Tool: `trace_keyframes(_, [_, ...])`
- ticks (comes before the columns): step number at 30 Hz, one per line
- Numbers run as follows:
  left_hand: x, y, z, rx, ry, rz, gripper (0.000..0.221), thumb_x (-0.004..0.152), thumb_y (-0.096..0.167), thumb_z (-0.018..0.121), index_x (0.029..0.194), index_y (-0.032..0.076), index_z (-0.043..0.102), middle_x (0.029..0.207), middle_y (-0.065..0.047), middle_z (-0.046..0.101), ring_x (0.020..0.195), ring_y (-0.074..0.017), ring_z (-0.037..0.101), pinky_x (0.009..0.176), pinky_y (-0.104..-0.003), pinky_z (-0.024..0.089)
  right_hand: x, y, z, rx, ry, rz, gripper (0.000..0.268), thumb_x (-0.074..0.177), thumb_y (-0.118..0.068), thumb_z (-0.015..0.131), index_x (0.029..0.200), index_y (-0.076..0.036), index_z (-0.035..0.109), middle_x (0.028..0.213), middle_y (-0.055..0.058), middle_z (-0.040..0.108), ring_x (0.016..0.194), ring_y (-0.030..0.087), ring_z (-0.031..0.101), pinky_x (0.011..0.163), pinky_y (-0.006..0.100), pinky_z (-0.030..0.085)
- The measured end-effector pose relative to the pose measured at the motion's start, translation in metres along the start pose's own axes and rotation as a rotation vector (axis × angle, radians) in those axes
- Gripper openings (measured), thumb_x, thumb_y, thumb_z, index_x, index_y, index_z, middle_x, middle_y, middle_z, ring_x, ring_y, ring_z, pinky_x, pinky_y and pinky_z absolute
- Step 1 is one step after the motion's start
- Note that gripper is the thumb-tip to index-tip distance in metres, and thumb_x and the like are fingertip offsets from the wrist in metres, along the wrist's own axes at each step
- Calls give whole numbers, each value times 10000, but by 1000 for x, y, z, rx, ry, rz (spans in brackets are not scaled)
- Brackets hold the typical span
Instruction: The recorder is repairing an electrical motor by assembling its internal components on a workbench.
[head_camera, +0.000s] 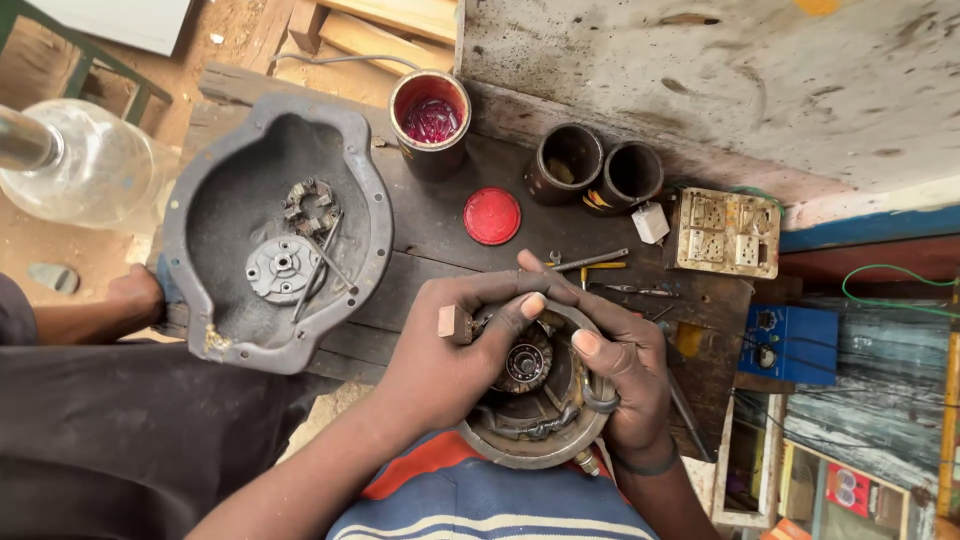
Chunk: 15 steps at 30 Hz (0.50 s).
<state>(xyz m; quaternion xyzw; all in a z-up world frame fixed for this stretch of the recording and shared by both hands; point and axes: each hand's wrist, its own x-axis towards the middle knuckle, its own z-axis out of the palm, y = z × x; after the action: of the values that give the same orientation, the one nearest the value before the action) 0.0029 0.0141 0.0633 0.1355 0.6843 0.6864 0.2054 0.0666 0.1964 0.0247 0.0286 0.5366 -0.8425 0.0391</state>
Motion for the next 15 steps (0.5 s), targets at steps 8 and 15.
trace_keyframes(8, [-5,-6,6,116,109,33,239,937,114,657,1119,-3,757,966,-111,807,876,-122,761,810,-276,574,3,-12,8,-20,-15,61,660,854,-209,624,1369,199,559,1552,336,523,1365,376,583,1184,459,434])
trace_keyframes(15, [-13,-28,-1,-535,-53,-89,369,1009,198,601,1247,-64,703,1159,-151,743,1078,-180,686,990,-327,533,7,-5,2,-15,-49,16,619,830,-186,647,1336,168,601,1500,327,574,1368,357,601,1212,460,431])
